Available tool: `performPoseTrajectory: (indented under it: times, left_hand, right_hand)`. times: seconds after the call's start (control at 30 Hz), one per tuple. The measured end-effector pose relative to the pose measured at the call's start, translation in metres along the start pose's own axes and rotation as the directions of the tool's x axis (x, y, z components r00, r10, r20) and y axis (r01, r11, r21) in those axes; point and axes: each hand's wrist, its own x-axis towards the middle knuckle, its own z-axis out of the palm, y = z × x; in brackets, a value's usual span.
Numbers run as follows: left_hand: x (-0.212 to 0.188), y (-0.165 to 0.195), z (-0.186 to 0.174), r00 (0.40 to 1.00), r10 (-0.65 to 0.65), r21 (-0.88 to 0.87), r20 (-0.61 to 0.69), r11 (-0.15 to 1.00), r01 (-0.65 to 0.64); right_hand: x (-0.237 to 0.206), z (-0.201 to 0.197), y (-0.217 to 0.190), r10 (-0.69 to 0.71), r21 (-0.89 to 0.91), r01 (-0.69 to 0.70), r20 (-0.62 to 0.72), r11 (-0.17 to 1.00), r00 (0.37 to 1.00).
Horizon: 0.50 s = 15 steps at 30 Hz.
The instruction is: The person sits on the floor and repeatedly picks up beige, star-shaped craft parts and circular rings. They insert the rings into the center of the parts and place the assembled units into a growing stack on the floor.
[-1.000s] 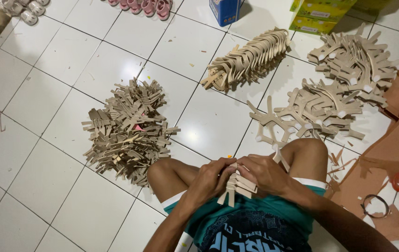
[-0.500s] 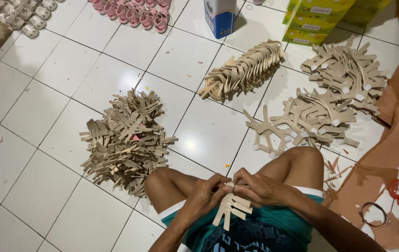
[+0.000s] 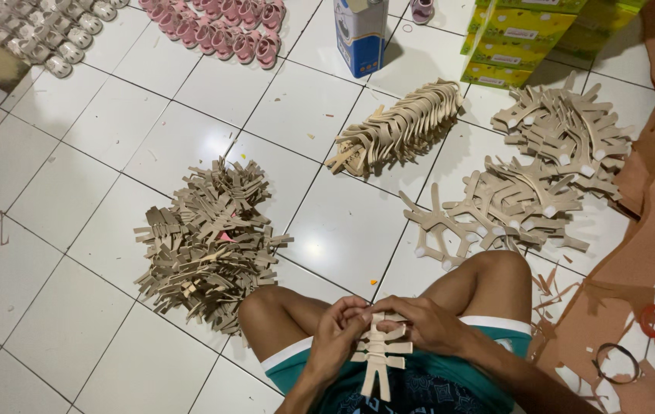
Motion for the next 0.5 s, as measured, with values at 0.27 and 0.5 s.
performPoseTrajectory:
  times: [0.27,0.5]
  left_hand:
    - [0.008,-0.049,-0.004,0.972,0.213,-0.046,-0.104,0.975,-0.218]
    - [0.005,0.006,-0.005,0.972,0.144,0.113,-0.187,0.986,-0.125]
  right_hand:
    - [-0.001,0.003,0.002,0.076,0.011,-0.076,0.006,0.997,0.997]
    - [-0.008,-0.007,0.01,0.312,0.205,-0.308,0.012,0.929,0.95]
